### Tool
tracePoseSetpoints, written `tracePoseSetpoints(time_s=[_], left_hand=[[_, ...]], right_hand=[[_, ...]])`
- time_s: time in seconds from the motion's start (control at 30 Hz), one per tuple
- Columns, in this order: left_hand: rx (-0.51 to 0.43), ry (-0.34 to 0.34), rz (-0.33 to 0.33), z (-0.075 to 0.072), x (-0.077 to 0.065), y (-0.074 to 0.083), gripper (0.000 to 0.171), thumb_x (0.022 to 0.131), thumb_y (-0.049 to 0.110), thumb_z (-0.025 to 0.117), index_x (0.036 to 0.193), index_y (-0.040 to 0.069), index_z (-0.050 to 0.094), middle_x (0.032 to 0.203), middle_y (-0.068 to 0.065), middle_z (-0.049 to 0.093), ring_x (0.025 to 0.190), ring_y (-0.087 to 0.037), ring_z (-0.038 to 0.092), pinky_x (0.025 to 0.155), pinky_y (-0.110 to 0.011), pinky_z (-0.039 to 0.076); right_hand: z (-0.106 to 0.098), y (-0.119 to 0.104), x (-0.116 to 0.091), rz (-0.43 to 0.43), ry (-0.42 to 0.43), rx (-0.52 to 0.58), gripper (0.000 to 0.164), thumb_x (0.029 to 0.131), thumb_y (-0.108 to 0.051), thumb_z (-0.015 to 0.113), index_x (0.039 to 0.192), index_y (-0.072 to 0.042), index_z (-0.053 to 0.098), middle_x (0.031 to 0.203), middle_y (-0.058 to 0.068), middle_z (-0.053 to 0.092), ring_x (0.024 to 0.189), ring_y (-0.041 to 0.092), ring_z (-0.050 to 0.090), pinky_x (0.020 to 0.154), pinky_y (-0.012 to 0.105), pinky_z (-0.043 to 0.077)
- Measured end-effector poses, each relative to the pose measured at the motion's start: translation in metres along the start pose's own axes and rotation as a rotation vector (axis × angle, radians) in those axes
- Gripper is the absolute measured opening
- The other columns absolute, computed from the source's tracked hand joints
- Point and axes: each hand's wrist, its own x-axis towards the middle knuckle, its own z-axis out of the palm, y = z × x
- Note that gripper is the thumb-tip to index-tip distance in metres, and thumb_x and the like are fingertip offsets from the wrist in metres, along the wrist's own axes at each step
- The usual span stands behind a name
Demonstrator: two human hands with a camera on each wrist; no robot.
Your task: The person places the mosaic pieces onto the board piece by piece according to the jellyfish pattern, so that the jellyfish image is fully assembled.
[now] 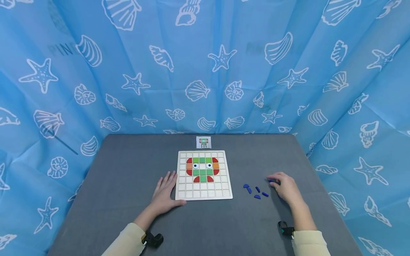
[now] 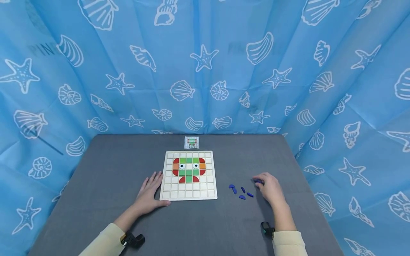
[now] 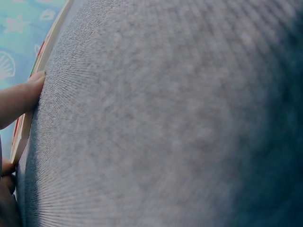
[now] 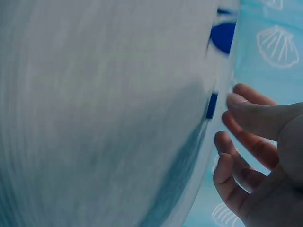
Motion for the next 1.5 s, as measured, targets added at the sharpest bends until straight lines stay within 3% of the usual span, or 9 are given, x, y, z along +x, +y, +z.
tracePoseSetpoints(time_s=[0.17, 0.43, 0.63, 0.83, 1.17, 1.5], left_hand=[[0.002, 0.001, -0.002, -0.002, 0.0, 0.001, 0.127, 0.071, 0.079, 0.071, 0.163, 0.013, 0.013, 0.17, -0.006, 0.011, 0.158, -0.028, 0.0, 0.125, -0.055, 0.001], [0.003, 0.004, 0.008, -0.002, 0.001, 0.001, 0.127, 0.072, 0.079, 0.071, 0.163, 0.012, 0.014, 0.17, -0.006, 0.011, 0.158, -0.029, 0.001, 0.124, -0.056, 0.003], [0.005, -0.005, 0.014, -0.001, 0.001, 0.001, 0.127, 0.072, 0.078, 0.071, 0.163, 0.012, 0.013, 0.171, -0.006, 0.01, 0.158, -0.029, -0.001, 0.125, -0.056, 0.002], [0.014, -0.002, 0.008, 0.0, 0.001, 0.001, 0.127, 0.072, 0.079, 0.071, 0.163, 0.012, 0.014, 0.17, -0.006, 0.011, 0.158, -0.028, 0.0, 0.125, -0.055, 0.001], [0.013, 0.022, 0.003, 0.001, 0.0, 0.004, 0.126, 0.071, 0.077, 0.073, 0.162, 0.009, 0.02, 0.169, -0.01, 0.018, 0.158, -0.032, 0.007, 0.124, -0.056, 0.006], [0.006, 0.008, -0.014, -0.002, -0.001, 0.003, 0.127, 0.07, 0.079, 0.071, 0.163, 0.011, 0.016, 0.17, -0.008, 0.014, 0.158, -0.029, 0.003, 0.125, -0.055, 0.003]], right_hand=[[-0.003, 0.012, 0.0, 0.025, -0.07, -0.02, 0.025, 0.09, 0.001, 0.071, 0.113, -0.005, 0.077, 0.119, 0.024, 0.065, 0.108, 0.046, 0.061, 0.088, 0.06, 0.049], [-0.005, 0.014, 0.006, 0.121, -0.116, 0.013, 0.023, 0.092, -0.007, 0.072, 0.115, -0.001, 0.073, 0.101, 0.016, 0.069, 0.088, 0.028, 0.064, 0.078, 0.052, 0.052], [-0.008, 0.018, 0.006, 0.09, -0.155, 0.018, 0.034, 0.09, -0.008, 0.075, 0.123, -0.002, 0.071, 0.102, 0.014, 0.067, 0.084, 0.024, 0.061, 0.075, 0.049, 0.051], [-0.005, 0.019, 0.006, 0.028, -0.142, -0.021, 0.029, 0.091, -0.005, 0.073, 0.12, -0.004, 0.074, 0.107, 0.013, 0.067, 0.078, 0.017, 0.056, 0.074, 0.045, 0.05], [-0.004, 0.016, 0.006, 0.067, -0.124, 0.018, 0.027, 0.093, -0.012, 0.073, 0.118, -0.003, 0.072, 0.103, 0.013, 0.066, 0.08, 0.019, 0.058, 0.073, 0.045, 0.049], [0.0, -0.023, 0.007, -0.038, 0.01, 0.075, 0.028, 0.09, -0.015, 0.077, 0.114, -0.002, 0.075, 0.105, 0.015, 0.071, 0.085, 0.025, 0.066, 0.072, 0.043, 0.053]])
